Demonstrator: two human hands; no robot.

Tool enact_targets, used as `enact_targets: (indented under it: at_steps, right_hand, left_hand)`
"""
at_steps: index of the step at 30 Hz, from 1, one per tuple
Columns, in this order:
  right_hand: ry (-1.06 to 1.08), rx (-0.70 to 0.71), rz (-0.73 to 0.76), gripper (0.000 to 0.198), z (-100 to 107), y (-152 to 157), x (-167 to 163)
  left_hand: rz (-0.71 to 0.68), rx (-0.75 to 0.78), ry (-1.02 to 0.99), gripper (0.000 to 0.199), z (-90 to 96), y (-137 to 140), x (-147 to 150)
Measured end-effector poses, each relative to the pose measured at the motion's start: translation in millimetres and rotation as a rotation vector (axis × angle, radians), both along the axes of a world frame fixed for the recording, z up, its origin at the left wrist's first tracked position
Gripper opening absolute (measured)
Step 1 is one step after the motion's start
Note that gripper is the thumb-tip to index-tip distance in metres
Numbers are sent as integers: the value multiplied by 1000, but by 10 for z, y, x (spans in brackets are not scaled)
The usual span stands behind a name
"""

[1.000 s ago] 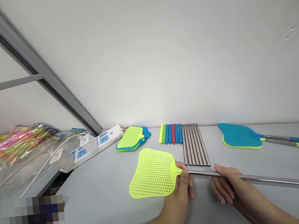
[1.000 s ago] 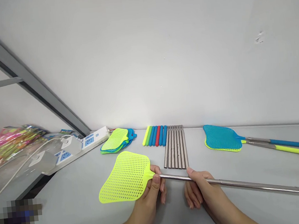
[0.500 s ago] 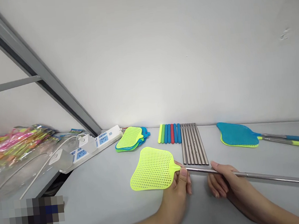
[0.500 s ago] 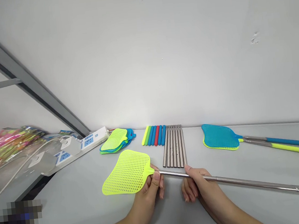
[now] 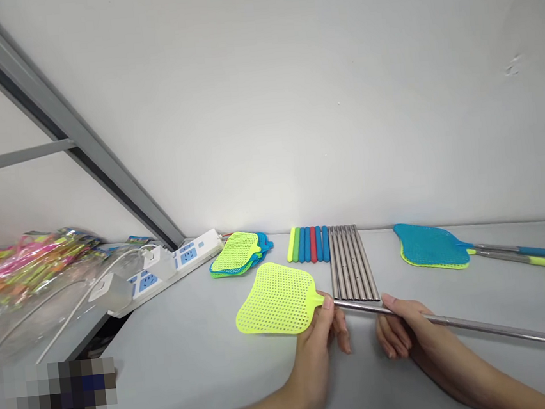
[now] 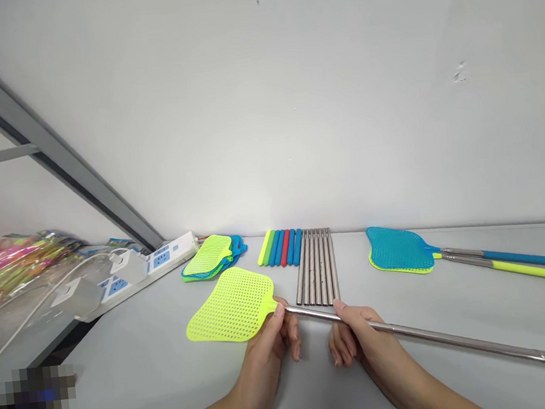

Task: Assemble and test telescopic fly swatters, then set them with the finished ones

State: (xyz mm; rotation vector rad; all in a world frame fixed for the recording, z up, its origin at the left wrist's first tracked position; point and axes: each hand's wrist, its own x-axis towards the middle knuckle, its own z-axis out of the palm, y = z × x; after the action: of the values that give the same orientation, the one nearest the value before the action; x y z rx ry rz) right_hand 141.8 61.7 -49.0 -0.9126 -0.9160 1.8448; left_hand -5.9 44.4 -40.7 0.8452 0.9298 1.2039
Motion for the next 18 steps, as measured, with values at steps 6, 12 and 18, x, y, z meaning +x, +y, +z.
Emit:
enact_targets:
  at_steps: [6, 12, 18]
  right_hand:
    - [46, -20, 15, 51, 11, 1, 22]
    - [137, -66, -8, 52, 13, 9, 49]
    - [181, -35, 49, 52, 16, 10, 67]
  left_hand:
    - [7, -8, -53, 25, 24, 11, 21]
    - [-27, 4, 45, 25, -4, 22, 18]
    - [-29, 4, 101, 27, -9, 30, 20]
